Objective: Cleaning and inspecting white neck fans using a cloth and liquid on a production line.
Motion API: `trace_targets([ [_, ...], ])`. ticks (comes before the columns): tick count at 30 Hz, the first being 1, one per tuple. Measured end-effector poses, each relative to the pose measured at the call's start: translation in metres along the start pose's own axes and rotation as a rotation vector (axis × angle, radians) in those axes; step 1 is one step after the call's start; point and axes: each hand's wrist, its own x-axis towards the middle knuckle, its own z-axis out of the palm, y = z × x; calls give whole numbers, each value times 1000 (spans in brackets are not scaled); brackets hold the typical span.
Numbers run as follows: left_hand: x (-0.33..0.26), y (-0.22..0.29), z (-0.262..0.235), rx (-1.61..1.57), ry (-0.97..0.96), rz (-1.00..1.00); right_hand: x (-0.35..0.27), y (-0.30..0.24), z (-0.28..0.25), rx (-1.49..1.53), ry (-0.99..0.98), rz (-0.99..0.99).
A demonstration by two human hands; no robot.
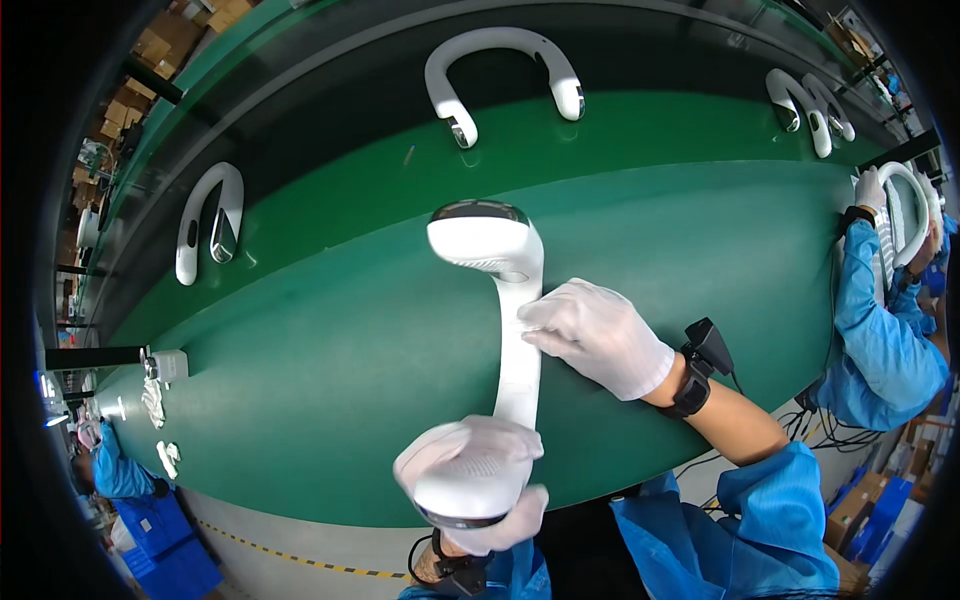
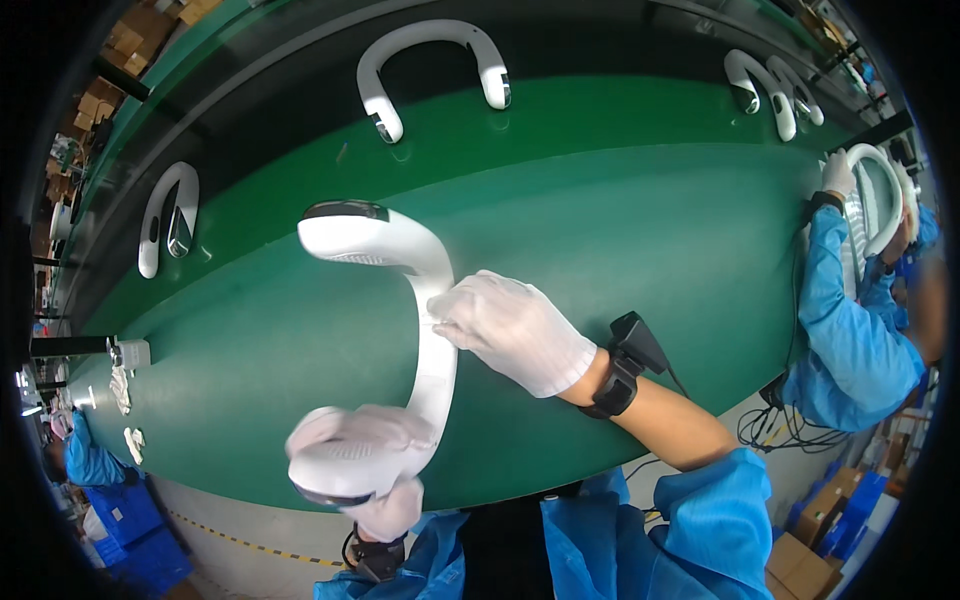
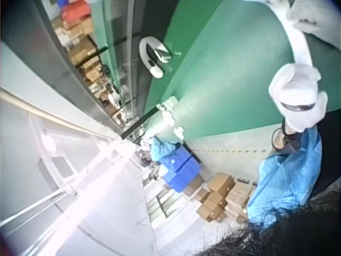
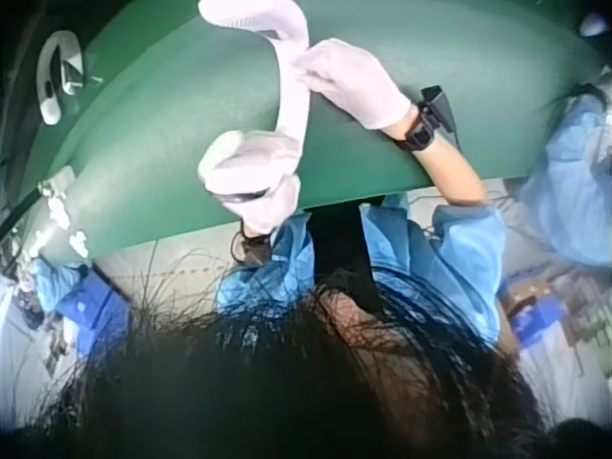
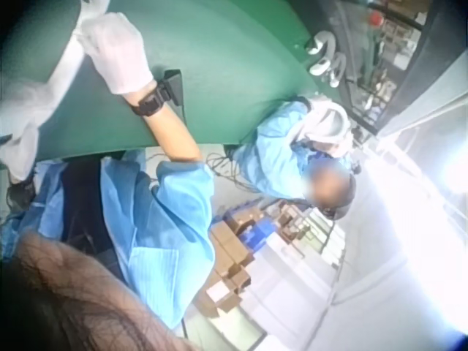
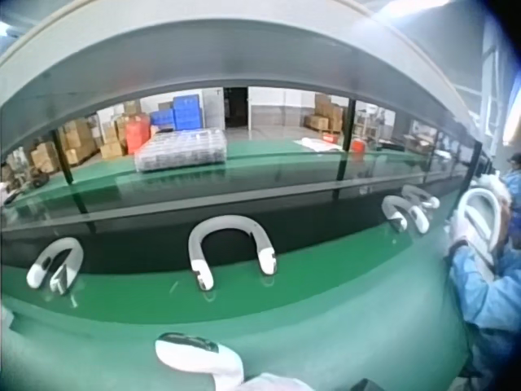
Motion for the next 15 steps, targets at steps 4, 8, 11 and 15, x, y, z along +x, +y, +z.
trace_targets([
  [4,8,-1,24,-432,492,57,4,-2,11,-314,-54,-53],
  [8,-2,-2,-3,-174,246,54,-9,-28,32,-19,-236,83],
  [11,-11,-2,-13,-90,158,103,-8,-24,37,-113,-175,-68],
  [15,-18,2,-29,-40,117,68,17,-22,34,-326,-45,-159],
])
